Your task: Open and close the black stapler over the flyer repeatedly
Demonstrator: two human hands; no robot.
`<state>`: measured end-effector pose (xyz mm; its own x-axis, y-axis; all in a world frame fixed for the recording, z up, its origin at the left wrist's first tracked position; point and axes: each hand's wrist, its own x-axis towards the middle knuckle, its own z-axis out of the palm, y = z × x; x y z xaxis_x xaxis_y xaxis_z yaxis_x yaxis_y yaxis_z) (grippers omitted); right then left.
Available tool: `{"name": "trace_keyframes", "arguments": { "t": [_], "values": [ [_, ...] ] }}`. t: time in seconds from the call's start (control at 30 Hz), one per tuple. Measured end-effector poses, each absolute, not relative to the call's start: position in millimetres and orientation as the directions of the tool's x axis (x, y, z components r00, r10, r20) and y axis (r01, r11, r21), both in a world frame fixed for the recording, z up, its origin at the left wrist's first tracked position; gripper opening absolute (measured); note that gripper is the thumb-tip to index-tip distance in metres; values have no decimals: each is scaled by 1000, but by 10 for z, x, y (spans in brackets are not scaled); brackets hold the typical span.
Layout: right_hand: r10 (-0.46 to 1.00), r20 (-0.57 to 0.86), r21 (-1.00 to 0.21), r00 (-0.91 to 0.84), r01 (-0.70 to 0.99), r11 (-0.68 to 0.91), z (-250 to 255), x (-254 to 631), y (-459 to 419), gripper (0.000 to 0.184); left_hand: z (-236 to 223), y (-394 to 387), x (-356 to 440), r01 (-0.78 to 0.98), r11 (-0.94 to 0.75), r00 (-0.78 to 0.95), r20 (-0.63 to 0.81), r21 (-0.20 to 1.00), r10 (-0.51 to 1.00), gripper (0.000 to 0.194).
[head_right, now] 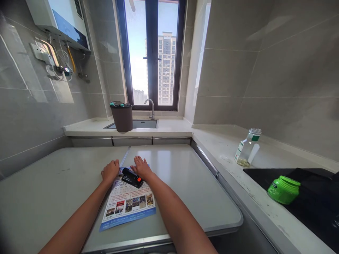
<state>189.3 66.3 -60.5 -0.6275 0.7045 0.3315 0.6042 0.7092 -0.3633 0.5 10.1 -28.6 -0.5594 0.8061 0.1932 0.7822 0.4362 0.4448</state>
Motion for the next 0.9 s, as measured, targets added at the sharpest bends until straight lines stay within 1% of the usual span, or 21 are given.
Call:
{"name": "trace_keyframes", "arguments": {
  "t": [0.07,0.13,0.2,0.27,0.4,0.5,0.57,0.67,0.9],
  "values": [
    [723,425,-406,-544,600,690,-551,2065,645,55,-288,100,2,789,437,-555,197,431,808,62],
    [768,440,-400,-465,665,631,-507,2352,654,46,-295,97,3,799,436,-547,197,414,814,61],
    [853,353,-321,-384,807,496,-481,2770,686,36,-308,92,13,815,434,-533,201,384,822,59],
    [897,308,-289,-317,867,405,-470,3293,722,28,-325,86,30,834,430,-516,215,345,829,57],
    [941,309,-234,-135,949,213,-472,4329,735,25,-352,83,60,850,425,-503,240,311,830,57],
    [945,327,-206,-26,974,98,-500,4750,698,28,-355,81,68,848,429,-507,237,312,829,57],
    [939,342,-184,-24,979,91,-534,4816,680,28,-351,75,68,850,427,-503,238,308,831,56],
    [930,359,-150,-73,979,135,-580,4756,676,25,-344,64,65,855,423,-496,237,299,835,55],
    [929,359,-136,-89,980,146,-577,4729,667,24,-381,78,49,862,415,-488,251,292,836,53]
  ]
}}
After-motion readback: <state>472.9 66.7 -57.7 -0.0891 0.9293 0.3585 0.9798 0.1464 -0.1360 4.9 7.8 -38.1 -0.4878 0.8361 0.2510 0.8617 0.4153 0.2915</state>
